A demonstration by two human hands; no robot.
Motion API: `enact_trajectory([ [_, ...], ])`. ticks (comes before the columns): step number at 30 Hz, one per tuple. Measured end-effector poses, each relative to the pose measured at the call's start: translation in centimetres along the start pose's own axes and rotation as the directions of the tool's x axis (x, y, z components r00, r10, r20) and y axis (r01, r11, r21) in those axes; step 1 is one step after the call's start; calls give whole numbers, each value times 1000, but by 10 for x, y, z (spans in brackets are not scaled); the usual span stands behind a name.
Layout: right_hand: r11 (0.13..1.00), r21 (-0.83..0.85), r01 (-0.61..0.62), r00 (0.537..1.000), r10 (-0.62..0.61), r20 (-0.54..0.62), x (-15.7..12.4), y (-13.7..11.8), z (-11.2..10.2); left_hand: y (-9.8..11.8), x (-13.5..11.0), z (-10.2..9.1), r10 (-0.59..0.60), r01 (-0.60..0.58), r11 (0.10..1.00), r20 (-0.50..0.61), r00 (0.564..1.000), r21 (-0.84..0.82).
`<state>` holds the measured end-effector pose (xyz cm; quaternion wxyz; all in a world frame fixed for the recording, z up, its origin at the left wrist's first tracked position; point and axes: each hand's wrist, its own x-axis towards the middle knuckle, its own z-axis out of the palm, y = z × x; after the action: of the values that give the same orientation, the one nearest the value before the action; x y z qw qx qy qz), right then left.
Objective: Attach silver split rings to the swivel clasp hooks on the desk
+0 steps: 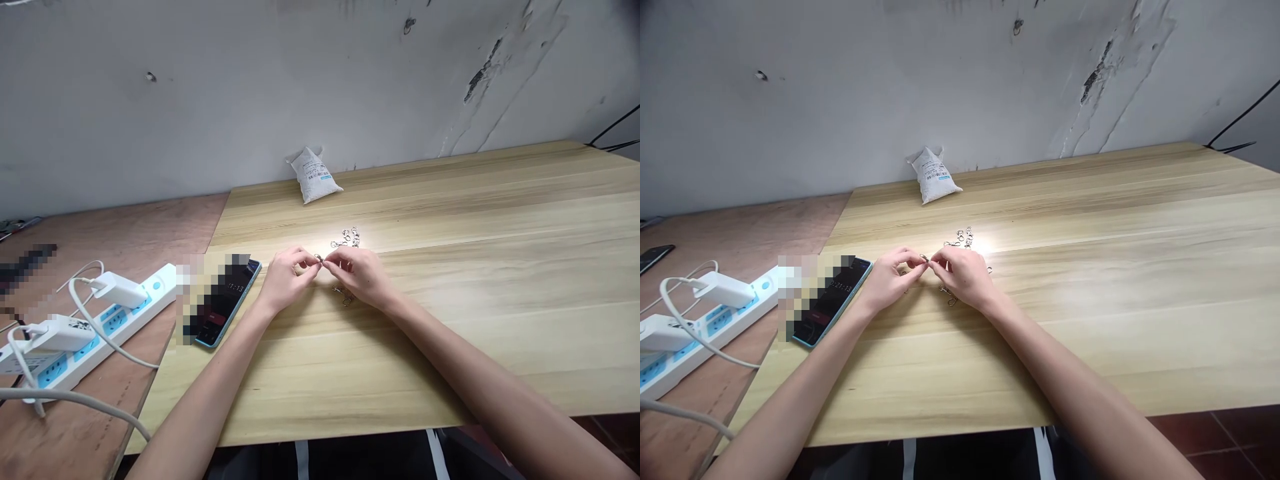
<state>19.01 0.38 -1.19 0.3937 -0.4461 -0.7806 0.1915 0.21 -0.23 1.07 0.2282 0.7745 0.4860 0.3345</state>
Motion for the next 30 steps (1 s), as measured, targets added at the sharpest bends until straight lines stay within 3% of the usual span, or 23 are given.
enact_trajectory([
  [8, 997, 43, 61, 997, -59, -53, 2, 9, -19, -5, 4, -9, 46, -46, 999, -93, 995, -2],
  [30, 990, 114, 88, 996, -84, -34, 1, 10, -13, -4, 4, -12, 57, -57, 998, -93, 994, 7],
])
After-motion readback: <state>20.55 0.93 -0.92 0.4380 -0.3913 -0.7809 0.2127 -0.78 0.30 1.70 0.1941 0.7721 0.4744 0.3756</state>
